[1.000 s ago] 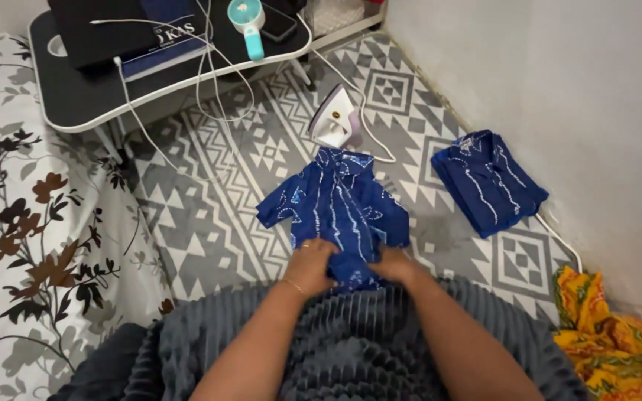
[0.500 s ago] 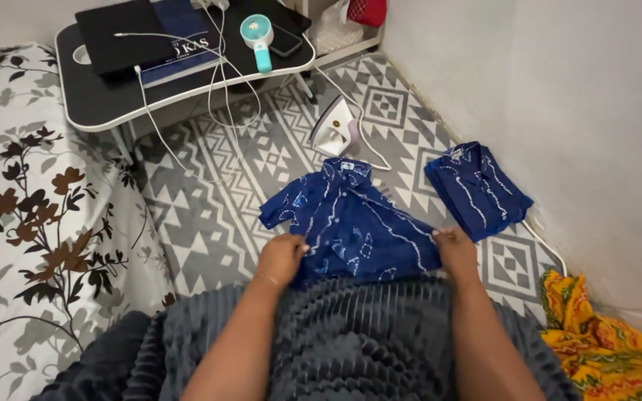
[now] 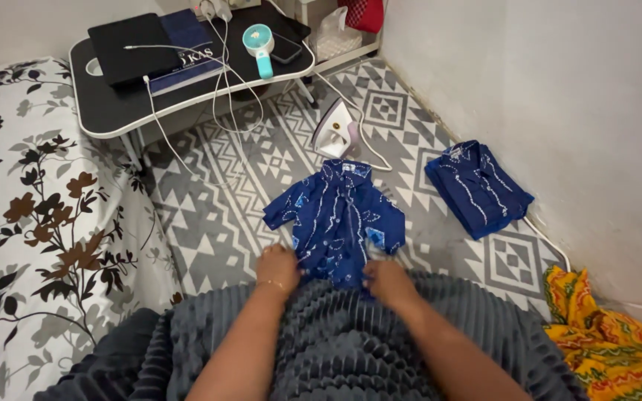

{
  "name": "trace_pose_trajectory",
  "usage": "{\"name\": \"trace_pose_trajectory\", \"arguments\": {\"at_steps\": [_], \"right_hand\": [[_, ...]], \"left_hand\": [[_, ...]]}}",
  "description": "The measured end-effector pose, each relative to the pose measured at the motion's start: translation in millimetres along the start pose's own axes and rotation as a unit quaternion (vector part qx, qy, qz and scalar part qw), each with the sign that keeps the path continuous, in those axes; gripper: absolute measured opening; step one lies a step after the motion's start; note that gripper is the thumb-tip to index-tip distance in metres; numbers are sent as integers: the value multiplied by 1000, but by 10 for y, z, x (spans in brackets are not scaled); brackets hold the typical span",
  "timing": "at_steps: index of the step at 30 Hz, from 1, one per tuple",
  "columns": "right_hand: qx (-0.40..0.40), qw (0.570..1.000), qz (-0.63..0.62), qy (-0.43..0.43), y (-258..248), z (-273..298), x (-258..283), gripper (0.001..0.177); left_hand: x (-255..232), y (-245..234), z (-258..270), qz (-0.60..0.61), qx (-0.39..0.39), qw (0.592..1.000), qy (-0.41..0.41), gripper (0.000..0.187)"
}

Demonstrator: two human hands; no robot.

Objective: The person irons a blue patterned shirt on the floor, smoothing it out, buttoning it, and pressing the fabric with an iron. The shirt is handled one at a time and placed flat on the floor during ironing.

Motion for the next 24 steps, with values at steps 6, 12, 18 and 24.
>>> {"name": "trace_pose_trajectory", "arguments": {"at_steps": [6, 12, 18, 24], "right_hand": [[64, 995, -5, 77, 49, -145, -307, 24], [75, 988, -137, -1, -69, -176, -570, 23], [216, 931, -286, 75, 59, -236, -727, 14], [165, 949, -258, 73, 35, -249, -826, 14]], "left_hand": [[-6, 168, -39, 104, -55, 988, 104, 9], [144, 545, -154, 68, 85, 991, 72, 19], [286, 882, -338, 27, 143, 989, -38, 21], [153, 648, -227, 34, 176, 983, -45, 21]]}}
Point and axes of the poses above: each hand's wrist, its own z-axis away from the middle knuckle, its own y-axis out of the palm, x = y × z, the point moved 1 cm from there along -z, towards the middle knuckle, and after that the axes turned 13 degrees about z, right-handed, at the moved point
